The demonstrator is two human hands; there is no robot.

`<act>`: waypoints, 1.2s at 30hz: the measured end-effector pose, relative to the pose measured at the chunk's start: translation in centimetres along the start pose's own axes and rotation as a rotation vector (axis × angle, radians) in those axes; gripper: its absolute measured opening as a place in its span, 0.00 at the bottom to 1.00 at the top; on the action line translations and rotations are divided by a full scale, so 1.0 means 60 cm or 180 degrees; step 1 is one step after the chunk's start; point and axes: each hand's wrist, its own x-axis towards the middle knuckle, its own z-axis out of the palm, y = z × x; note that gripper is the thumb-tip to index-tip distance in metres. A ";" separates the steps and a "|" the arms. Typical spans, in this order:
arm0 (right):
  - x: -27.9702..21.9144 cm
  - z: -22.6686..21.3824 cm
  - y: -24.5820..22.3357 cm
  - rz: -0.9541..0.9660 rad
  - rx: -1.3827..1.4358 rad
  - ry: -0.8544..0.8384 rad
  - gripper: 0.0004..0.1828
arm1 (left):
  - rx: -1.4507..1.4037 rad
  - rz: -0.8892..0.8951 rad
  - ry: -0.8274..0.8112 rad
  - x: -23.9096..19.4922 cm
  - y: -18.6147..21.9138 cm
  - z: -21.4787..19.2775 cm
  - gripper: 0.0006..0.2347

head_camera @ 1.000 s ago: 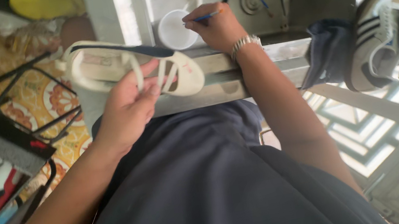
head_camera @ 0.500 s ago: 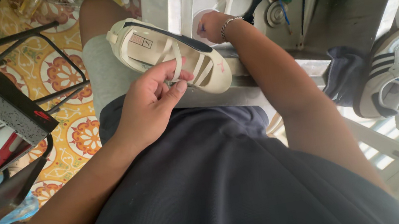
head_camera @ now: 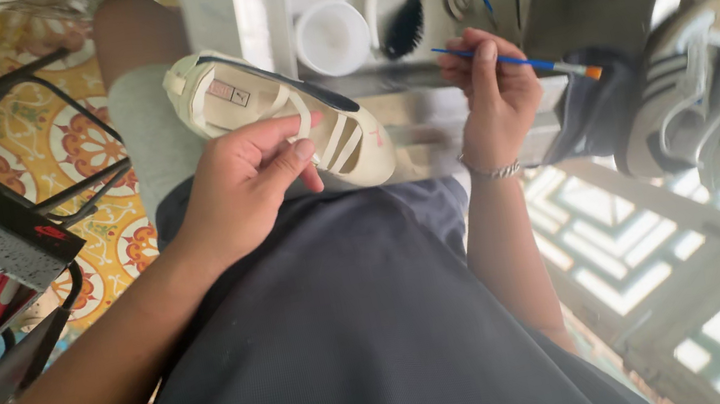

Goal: The person uses a small blue brush to apply a cleaning solution to the white laces of a sneaker, focusing on the eyelet area. They then switch to a white scrubbing brush to scrub the laces and the upper part of the shoe. The person rinses the brushes under running water and continues to apply the solution to the shoe's surface.

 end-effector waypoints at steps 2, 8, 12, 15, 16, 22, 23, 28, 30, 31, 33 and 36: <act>-0.047 -0.008 -0.007 0.0290 0.0727 0.0171 0.10 | -0.0233 -0.0436 -0.0193 0.013 -0.001 0.013 0.15; -0.113 0.029 -0.010 0.0064 0.1056 -0.0093 0.05 | -0.0360 -0.0780 -0.0495 0.040 -0.003 0.059 0.14; -0.135 0.059 -0.006 0.0009 0.1487 -0.0561 0.08 | -0.0388 -0.0550 -0.0529 0.039 -0.012 0.066 0.10; -0.128 0.078 0.006 -0.0164 0.1825 -0.0678 0.10 | -0.0219 -0.0836 -0.0316 0.033 -0.006 0.069 0.09; -0.127 0.083 0.010 -0.0225 0.1869 -0.0675 0.10 | -0.0253 -0.0787 -0.0252 0.035 -0.005 0.067 0.09; -0.121 0.087 0.026 -0.0340 0.1909 -0.0701 0.11 | -0.0229 -0.0230 -0.0228 0.040 -0.016 0.060 0.09; -0.120 0.087 0.026 -0.0329 0.1832 -0.0693 0.12 | -0.0228 -0.0215 -0.0257 0.041 -0.015 0.057 0.10; -0.123 0.087 0.028 -0.0361 0.1708 -0.0644 0.16 | -0.0685 -0.0888 -0.0272 0.051 -0.012 0.045 0.11; -0.121 0.086 0.028 -0.0368 0.1557 -0.0610 0.15 | -0.0959 -0.0962 -0.0242 0.055 -0.010 0.044 0.11; -0.120 0.086 0.028 -0.0374 0.1482 -0.0596 0.15 | -0.0951 -0.0997 -0.0232 0.058 -0.008 0.042 0.11; -0.119 0.089 0.029 -0.0389 0.1475 -0.0621 0.15 | -0.0941 -0.1070 -0.0219 0.061 -0.006 0.039 0.12; -0.115 0.090 0.028 -0.0354 0.1552 -0.0663 0.15 | -0.0941 -0.1081 -0.0268 0.066 -0.003 0.039 0.12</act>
